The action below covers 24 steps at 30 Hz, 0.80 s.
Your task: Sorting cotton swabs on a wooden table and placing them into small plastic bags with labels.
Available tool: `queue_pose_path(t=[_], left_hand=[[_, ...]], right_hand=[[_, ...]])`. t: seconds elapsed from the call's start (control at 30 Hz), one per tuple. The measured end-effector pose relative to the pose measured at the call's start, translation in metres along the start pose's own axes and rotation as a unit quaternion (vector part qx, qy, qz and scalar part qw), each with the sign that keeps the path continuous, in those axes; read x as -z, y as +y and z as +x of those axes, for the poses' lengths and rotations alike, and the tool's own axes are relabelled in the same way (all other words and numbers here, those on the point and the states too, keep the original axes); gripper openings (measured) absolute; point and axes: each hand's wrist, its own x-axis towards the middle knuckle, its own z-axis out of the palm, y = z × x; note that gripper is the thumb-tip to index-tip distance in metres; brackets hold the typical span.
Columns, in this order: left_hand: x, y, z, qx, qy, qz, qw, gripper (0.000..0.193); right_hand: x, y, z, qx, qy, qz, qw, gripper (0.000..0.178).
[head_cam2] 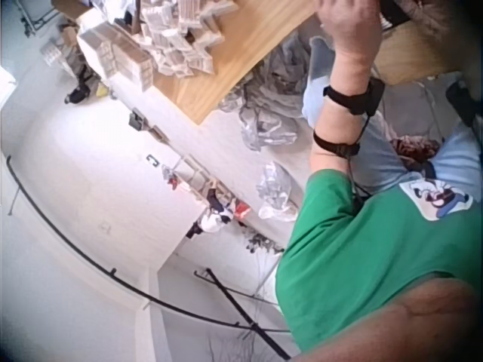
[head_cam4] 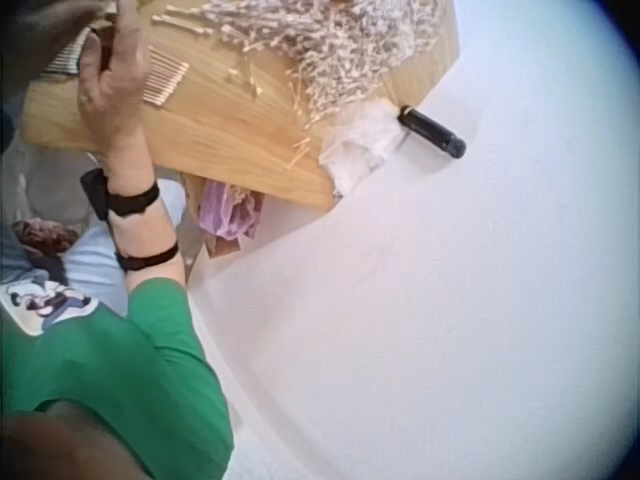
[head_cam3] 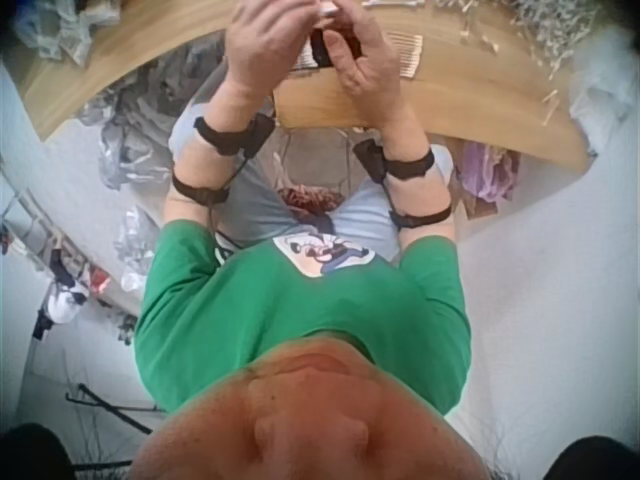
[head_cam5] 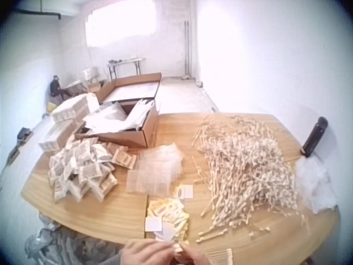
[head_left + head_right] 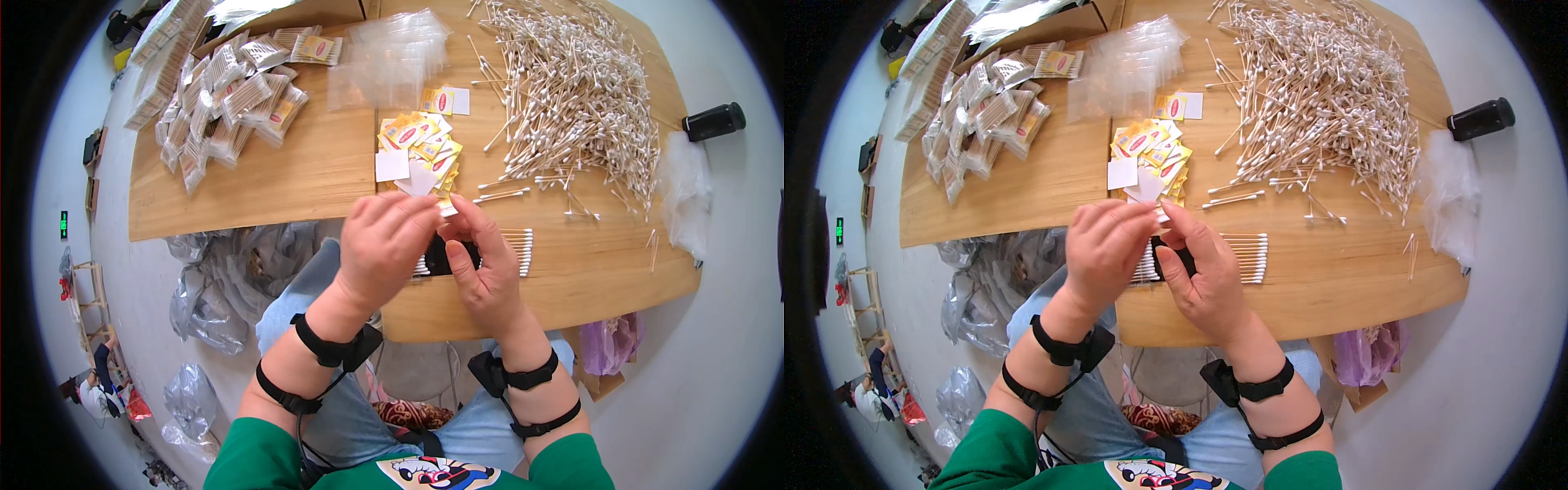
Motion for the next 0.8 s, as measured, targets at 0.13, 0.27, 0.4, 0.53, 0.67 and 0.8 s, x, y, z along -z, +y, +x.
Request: queue_pose_path(t=[0.13,0.27,0.4,0.53,0.67,0.8], left_hand=[[0.002,0.005,0.001,-0.018,-0.040,-0.082,0.996,0.025],[0.008,-0.018,-0.010,0.107,-0.010,-0.085,0.991,0.017],[0.013,-0.017,-0.013,0.099,-0.040,-0.002,0.994,0.011],[0.022,-0.010,-0.023,0.172,-0.123,-0.011,0.977,0.014],[0.027,-0.009,-0.030,0.246,-0.199,-0.176,0.932,0.022],[0.026,-0.013,-0.031,0.275,-0.259,-0.226,0.898,0.023]], right_hand=[[0.001,0.015,-0.007,-0.052,0.032,0.021,0.998,0.016],[0.004,0.016,-0.008,-0.134,0.022,0.002,0.991,0.012],[0.002,0.011,-0.010,-0.153,-0.039,-0.009,0.987,0.011],[0.002,0.011,-0.012,-0.152,-0.047,-0.032,0.987,0.015],[0.001,0.006,-0.011,-0.166,-0.071,-0.048,0.982,0.015],[-0.001,0.006,-0.010,-0.153,-0.086,-0.101,0.979,0.015]])
